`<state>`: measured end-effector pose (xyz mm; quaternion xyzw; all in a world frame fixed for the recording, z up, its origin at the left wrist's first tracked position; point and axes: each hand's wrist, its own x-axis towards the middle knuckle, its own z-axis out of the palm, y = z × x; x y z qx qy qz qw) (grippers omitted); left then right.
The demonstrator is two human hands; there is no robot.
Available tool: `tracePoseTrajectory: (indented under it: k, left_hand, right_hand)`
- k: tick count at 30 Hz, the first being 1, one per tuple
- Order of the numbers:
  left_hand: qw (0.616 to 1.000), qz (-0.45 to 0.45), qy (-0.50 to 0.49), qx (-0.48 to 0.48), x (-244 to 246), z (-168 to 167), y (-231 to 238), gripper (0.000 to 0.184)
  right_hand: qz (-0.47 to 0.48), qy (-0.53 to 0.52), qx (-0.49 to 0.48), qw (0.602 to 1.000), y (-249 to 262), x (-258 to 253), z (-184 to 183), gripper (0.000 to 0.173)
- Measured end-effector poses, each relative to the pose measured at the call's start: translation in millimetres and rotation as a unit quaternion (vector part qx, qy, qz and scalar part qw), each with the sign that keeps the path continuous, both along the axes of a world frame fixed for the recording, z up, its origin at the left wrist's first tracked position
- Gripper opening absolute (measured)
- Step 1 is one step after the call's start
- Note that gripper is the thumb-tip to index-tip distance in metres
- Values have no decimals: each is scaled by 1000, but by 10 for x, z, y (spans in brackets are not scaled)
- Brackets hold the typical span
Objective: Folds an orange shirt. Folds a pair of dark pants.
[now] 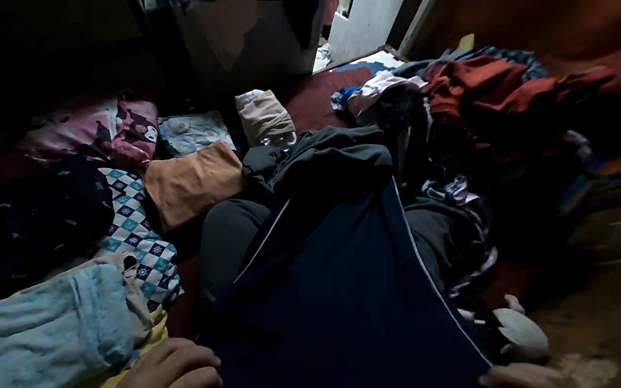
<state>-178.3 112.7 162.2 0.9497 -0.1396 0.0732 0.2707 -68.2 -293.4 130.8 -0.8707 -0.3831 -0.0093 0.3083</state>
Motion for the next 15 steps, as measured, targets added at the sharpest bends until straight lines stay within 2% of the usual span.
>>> tracePoseTrajectory:
  k: [4,7,9,10,13,15]
  left_hand:
    - [990,-53,-121,-57,205,-111,5,10]
    - [965,-111,-212,-105,520,-127,-99,7]
    - [946,-159,-239,-150,737,-153,-203,8]
    - [937,-180,-244,-172,831,-165,-263,8]
    - [914,-217,-249,-238,1034,-225,-420,10]
    - [905,-192,-250,-284,1093,-285,-529,13]
  right_hand:
    - [70,-85,93,990,220,514,170,12]
    - [129,-75,185,971,720,818,249,23]
    - [191,-72,275,939,1109,1002,168,26]
    - [208,-74,285,933,1284,1053,191,24]
    - [252,15,338,907,1636,1097,257,17]
    - [269,100,355,890,1747,1086,247,17]
